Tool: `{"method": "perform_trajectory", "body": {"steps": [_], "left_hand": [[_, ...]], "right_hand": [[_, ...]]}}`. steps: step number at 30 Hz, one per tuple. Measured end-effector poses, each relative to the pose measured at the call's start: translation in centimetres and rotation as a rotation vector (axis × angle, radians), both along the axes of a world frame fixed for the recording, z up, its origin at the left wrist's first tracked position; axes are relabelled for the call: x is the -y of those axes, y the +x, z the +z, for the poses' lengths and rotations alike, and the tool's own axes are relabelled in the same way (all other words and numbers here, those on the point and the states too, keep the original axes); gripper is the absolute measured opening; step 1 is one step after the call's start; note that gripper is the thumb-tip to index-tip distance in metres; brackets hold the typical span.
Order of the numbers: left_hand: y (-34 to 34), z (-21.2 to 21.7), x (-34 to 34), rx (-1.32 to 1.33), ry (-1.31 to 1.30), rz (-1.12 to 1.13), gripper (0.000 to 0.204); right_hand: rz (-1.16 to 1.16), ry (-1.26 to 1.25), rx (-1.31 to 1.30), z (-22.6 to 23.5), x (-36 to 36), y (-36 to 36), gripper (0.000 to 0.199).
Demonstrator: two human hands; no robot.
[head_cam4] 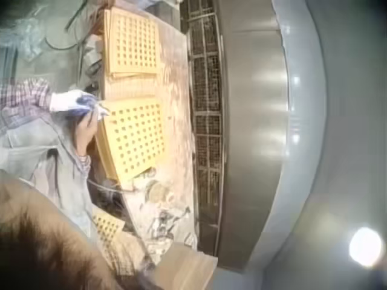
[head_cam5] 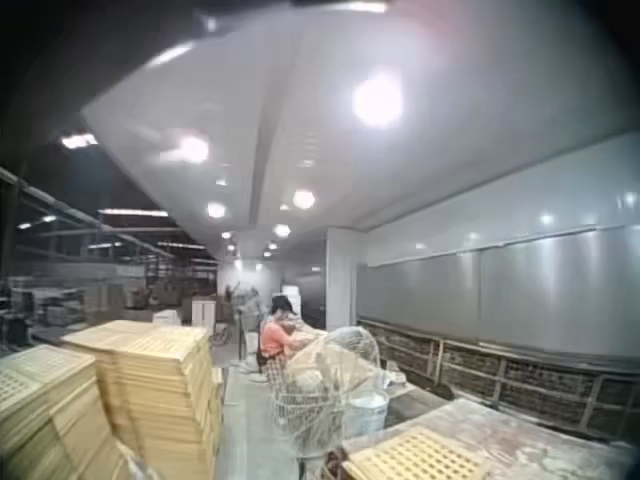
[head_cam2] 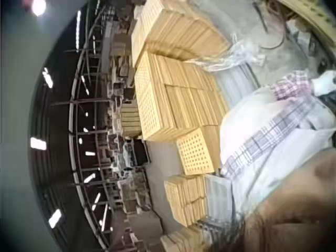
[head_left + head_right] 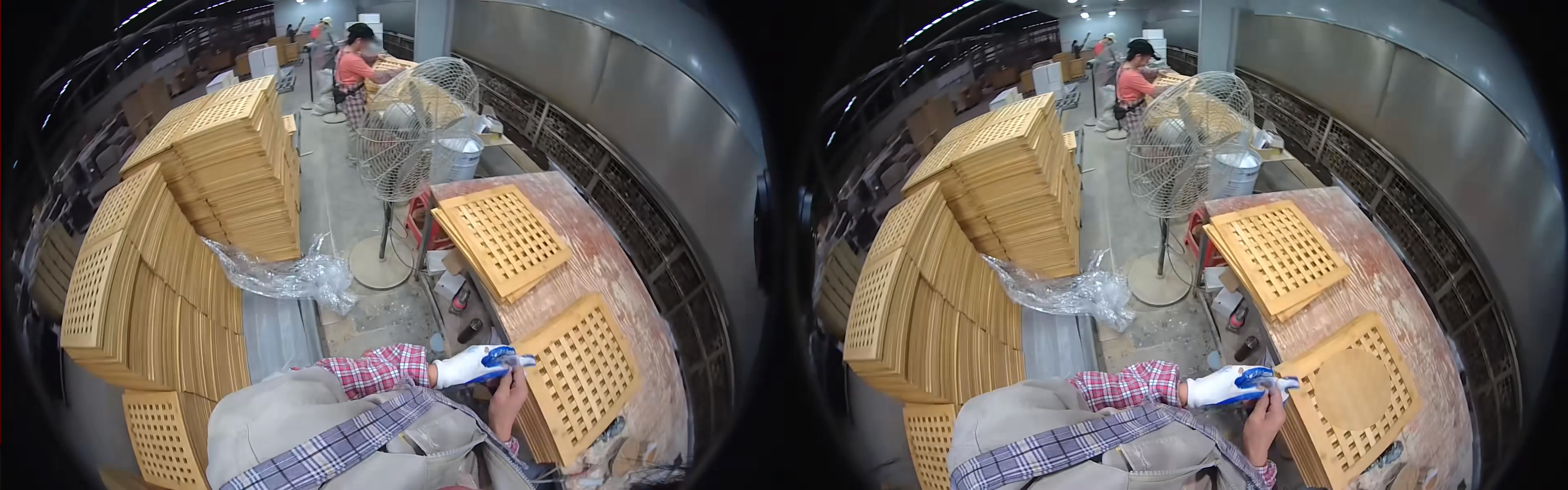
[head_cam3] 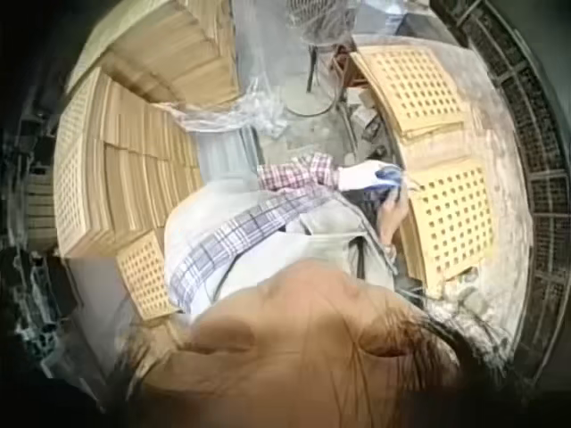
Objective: Sanding the surfaces and edges of square wooden lattice panels using an orbital sander at a workbench.
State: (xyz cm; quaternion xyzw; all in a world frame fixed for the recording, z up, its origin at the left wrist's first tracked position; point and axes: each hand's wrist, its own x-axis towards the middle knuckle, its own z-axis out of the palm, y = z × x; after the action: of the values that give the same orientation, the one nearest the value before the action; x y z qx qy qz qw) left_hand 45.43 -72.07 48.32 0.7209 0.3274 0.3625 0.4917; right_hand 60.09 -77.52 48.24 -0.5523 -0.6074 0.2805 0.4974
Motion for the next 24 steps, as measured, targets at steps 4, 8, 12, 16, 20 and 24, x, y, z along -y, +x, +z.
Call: {"method": "perform_trajectory", "body": {"steps": [4,8,12,16,20,24], "left_hand": [[-1.8,0.1,-0.9,0.119,-0.337,-0.007,0.036],[-2.1,-0.5,-1.6,-0.214,0.335,0.305,0.03],[-0.2,-0.7,-1.0,-0.332,0.356,0.256,0.023],[2.1,-3.6,-1.4,0.398,-0.21,-0.143,0.02],[3.5,-6.5,-0.7,0.651,-0.398,-0.295,0.018],[3.8,-7.8,0.3,0.923,-0.797,-0.293,0.018]], "right_hand": [[0.017,-0.184,-0.184,1.8,-0.3,-0.7,0.026],[-0.129,-0.248,-0.31,2.2,-0.3,-0.4,0.019],[-0.253,0.192,0.148,2.8,0.3,-2.1,0.024],[-0.122,0.568,0.503,3.1,0.1,-2.2,0.027],[-0.091,0.607,0.594,3.4,0.4,-1.5,0.027],[-0.07,0.641,0.687,4.4,0.2,-0.4,0.026]]}}
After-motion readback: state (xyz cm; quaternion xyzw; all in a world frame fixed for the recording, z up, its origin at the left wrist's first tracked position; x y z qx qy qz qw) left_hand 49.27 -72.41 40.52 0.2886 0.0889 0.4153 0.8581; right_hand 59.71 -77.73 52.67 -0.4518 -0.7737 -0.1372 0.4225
